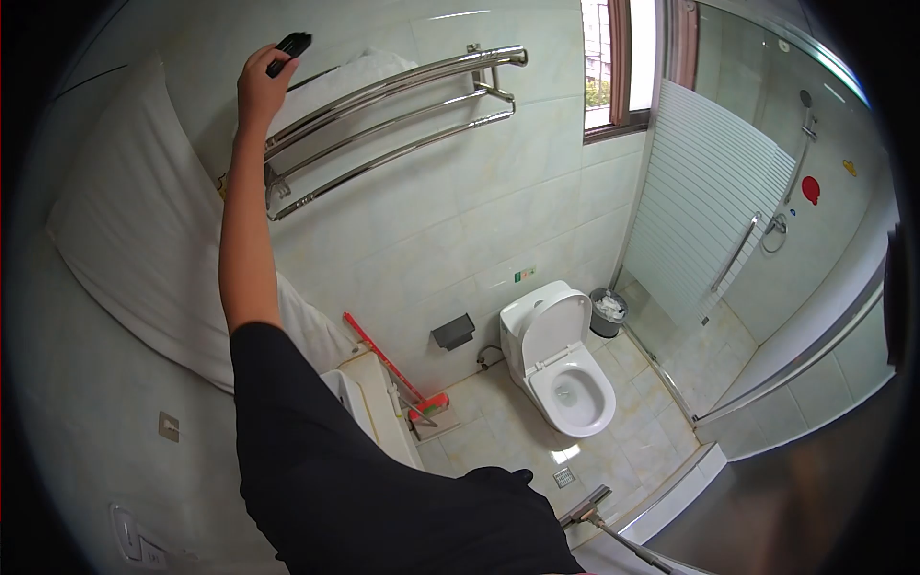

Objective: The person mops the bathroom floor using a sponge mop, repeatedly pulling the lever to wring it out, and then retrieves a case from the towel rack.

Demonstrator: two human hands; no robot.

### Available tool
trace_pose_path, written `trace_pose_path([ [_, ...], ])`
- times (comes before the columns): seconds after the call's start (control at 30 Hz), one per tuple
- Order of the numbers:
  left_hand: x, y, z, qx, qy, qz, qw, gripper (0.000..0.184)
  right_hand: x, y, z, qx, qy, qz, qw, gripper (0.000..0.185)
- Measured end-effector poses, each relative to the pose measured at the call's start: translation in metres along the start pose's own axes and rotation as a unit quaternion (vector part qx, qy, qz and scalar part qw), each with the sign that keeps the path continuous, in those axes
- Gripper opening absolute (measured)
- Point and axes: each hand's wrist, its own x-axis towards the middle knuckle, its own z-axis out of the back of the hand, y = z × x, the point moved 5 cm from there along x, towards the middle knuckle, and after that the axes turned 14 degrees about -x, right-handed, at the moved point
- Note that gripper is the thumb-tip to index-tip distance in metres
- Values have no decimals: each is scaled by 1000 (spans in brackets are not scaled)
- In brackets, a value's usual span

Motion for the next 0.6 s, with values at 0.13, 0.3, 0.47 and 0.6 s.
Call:
trace_pose_path([
  [0.13, -17, -176, -10, -223, 22, -49, 973, 41, -46, 13, 11, 46, 71, 22, 996, 47],
  [0.3, -74, -384, -52, -598, 138, -59, 787, 90, -213, 69, 94, 316, 86, -10, 945, 47],
  [0.47, -115, -559, -48, -840, 251, -66, 476, 114, -311, 225, 317, 191, -338, 309, 868, 69],
  [0.6, -100, -630, 6, -919, 194, -43, 339, 150, -389, 250, 402, 213, -656, 292, 662, 102],
])
